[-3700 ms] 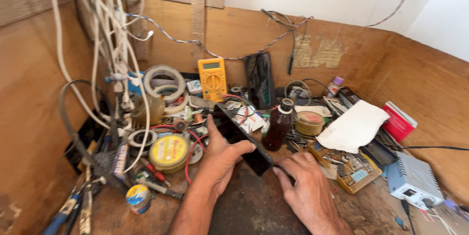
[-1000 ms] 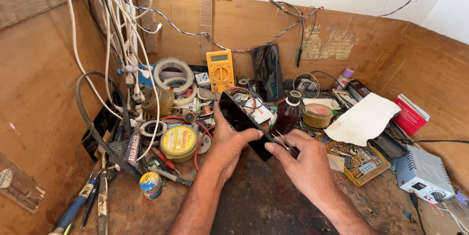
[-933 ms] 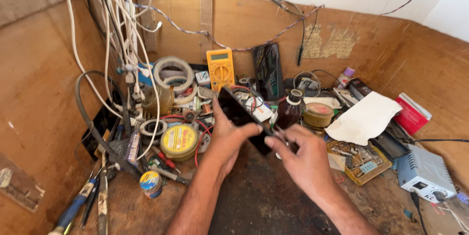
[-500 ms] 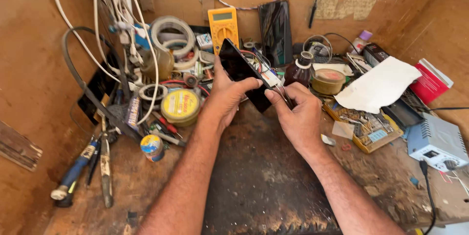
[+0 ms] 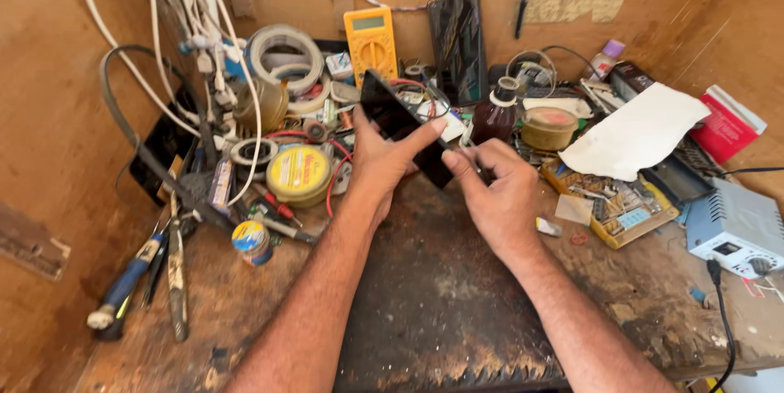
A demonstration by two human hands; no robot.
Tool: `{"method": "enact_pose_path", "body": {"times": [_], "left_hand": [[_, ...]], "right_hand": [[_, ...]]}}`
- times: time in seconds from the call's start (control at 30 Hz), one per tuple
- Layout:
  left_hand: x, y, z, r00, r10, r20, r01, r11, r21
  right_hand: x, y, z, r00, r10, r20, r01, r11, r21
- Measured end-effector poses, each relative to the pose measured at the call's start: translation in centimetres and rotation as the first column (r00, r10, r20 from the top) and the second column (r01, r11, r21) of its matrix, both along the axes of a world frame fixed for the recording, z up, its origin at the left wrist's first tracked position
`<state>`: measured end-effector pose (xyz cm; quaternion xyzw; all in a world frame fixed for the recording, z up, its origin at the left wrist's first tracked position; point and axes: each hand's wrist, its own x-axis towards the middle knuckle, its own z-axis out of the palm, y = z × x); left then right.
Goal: The person pries open the back cover of a smartphone, removes the battery, and works on the internal components, using a small hand tool on the internals and picking up a bottle of liquid near the end.
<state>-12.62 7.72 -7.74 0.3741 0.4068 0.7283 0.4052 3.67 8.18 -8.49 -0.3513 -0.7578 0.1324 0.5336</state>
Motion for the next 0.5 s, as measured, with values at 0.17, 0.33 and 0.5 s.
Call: {"method": "enact_pose_path", "body": {"times": [0.17, 0.33, 0.5], "left_hand": [[0.3, -0.2, 0.6, 0.999, 0.035, 0.023, -0.035, 0.999, -0.007], [3.3, -1.8, 2.9, 0.994, 0.037, 0.104, -0.032, 0.998, -0.057], [5.1, -2.8, 3.6, 0.993, 0.075, 0.093, -0.070, 0.996, -0.056]], "right_hand": [[0.5, -1.3, 1.5, 1.000, -0.013, -0.015, 0.013, 1.000, -0.026], [5.2, -2.9, 4.1, 0.993, 0.004, -0.119, -0.024, 0.987, -0.159], [6.7, -3.5, 3.8, 1.000, 0.015, -0.018, -0.016, 0.996, -0.085]]}}
